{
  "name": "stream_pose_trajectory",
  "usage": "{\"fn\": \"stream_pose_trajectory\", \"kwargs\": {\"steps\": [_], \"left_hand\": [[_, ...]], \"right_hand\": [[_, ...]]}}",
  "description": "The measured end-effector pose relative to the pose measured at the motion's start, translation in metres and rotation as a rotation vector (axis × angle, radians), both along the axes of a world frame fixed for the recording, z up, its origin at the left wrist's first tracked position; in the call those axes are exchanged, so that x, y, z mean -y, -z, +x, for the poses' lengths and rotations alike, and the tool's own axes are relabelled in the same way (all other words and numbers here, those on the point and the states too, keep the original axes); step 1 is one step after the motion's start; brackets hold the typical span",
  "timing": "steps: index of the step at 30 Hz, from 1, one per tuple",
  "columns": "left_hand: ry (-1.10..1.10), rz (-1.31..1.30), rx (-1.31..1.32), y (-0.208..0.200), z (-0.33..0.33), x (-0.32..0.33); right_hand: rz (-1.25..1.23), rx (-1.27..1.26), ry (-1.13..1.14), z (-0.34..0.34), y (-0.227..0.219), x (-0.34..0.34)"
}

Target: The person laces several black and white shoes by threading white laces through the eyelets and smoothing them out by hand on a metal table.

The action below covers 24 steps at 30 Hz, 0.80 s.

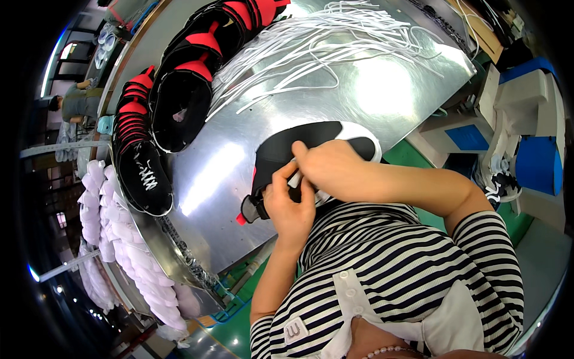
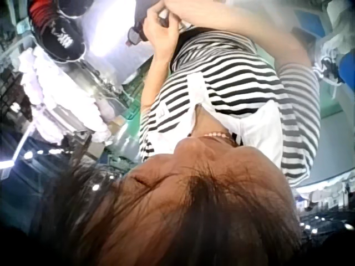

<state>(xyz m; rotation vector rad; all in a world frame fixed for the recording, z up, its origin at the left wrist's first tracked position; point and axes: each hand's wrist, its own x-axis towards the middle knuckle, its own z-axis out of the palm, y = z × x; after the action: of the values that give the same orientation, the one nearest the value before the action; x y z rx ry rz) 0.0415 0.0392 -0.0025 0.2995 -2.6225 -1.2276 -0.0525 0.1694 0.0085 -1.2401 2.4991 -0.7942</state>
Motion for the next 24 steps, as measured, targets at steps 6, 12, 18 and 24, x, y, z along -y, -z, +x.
{"fn": "stream_pose_trajectory", "kwargs": {"steps": [6, 12, 18, 24], "left_hand": [[-0.083, 0.418, -0.040, 0.006, -0.010, 0.015], [-0.132, 0.593, 0.010, -0.002, -0.026, 0.019], [-0.002, 1.093, 0.022, -0.008, -0.017, 0.053], [-0.028, -0.068, 0.059, -0.035, 0.006, 0.032]], "right_hand": [[-0.014, 0.004, 0.080, -0.004, -0.012, -0.016], [-0.335, 0.165, 0.358, -0.004, 0.012, -0.041], [-0.313, 0.060, 0.428, -0.009, 0.034, -0.026], [-0.411, 0.102, 0.406, 0.007, 0.023, -0.049]]}}
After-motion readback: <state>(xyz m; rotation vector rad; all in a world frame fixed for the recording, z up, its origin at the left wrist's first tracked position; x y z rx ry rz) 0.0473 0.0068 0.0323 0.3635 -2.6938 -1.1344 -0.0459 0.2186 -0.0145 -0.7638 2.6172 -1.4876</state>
